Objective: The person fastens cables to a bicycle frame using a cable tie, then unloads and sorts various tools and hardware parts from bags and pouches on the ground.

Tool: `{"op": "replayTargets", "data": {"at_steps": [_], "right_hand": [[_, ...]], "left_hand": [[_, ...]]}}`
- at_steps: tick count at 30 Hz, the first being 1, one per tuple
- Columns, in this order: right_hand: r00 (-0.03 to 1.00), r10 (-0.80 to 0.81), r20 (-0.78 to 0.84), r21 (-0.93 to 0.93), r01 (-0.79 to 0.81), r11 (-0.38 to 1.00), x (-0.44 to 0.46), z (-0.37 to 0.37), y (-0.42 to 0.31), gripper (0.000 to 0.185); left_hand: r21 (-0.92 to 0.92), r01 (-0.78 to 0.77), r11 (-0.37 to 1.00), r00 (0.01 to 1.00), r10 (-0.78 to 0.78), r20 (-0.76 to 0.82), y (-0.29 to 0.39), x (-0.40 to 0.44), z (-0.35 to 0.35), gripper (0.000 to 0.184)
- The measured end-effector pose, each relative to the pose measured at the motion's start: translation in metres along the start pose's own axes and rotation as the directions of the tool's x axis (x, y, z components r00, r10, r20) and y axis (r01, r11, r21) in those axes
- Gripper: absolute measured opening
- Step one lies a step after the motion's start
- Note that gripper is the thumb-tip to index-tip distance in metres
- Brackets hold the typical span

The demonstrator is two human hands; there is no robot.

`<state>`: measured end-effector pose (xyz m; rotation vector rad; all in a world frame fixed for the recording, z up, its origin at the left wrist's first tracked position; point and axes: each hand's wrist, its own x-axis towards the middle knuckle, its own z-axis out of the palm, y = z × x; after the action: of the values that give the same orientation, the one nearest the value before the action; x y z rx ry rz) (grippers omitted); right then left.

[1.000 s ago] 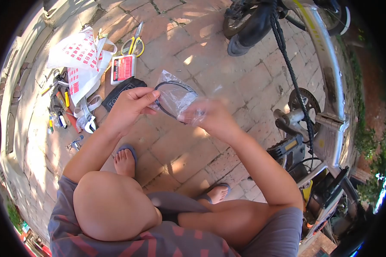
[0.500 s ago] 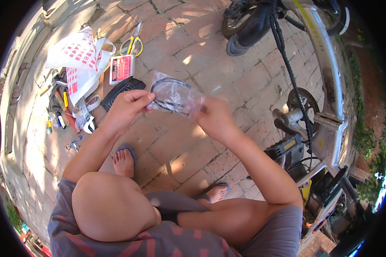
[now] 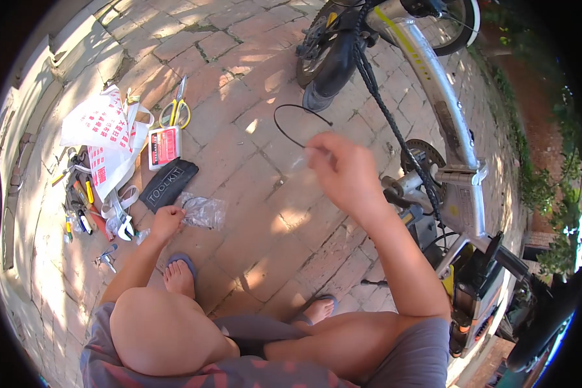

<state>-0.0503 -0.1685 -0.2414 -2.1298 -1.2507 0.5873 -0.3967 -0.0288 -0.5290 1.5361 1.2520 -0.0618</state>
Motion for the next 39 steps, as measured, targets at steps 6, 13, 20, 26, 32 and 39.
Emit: {"op": "replayTargets", "data": {"at_steps": [6,13,20,26,32,39], "right_hand": [[0.995,-0.094,0.011,0.019,0.094,0.995,-0.009,-0.033,-0.031,0.007],[0.985,-0.153,0.085,0.029,0.151,0.988,-0.022,-0.105,-0.061,0.006],[0.955,0.261,-0.143,0.212,-0.228,0.95,0.024,-0.226,-0.027,0.012],[0.901,0.361,-0.24,-0.004,-0.373,0.928,0.075,-0.238,0.028,0.025],[0.889,0.405,-0.213,0.139,-0.383,0.913,0.09,-0.229,0.06,0.019],[0.781,0.595,-0.19,0.258,-0.545,0.798,0.083,-0.237,0.031,0.024]], "left_hand": [[0.236,-0.409,0.881,0.906,0.422,-0.004,0.113,-0.036,-0.029,0.048],[0.253,-0.959,0.129,0.19,0.954,0.233,0.353,-0.097,-0.04,0.047],[-0.523,-0.537,0.662,0.437,0.749,0.498,0.441,-0.081,0.042,0.021],[-0.67,-0.121,0.732,0.697,0.544,0.468,0.441,-0.014,0.148,0.02],[-0.874,0.235,0.426,0.75,0.493,0.441,0.438,0.013,0.19,0.017],[-0.828,0.554,0.082,0.665,0.554,0.5,0.492,0.025,0.22,0.018]]}}
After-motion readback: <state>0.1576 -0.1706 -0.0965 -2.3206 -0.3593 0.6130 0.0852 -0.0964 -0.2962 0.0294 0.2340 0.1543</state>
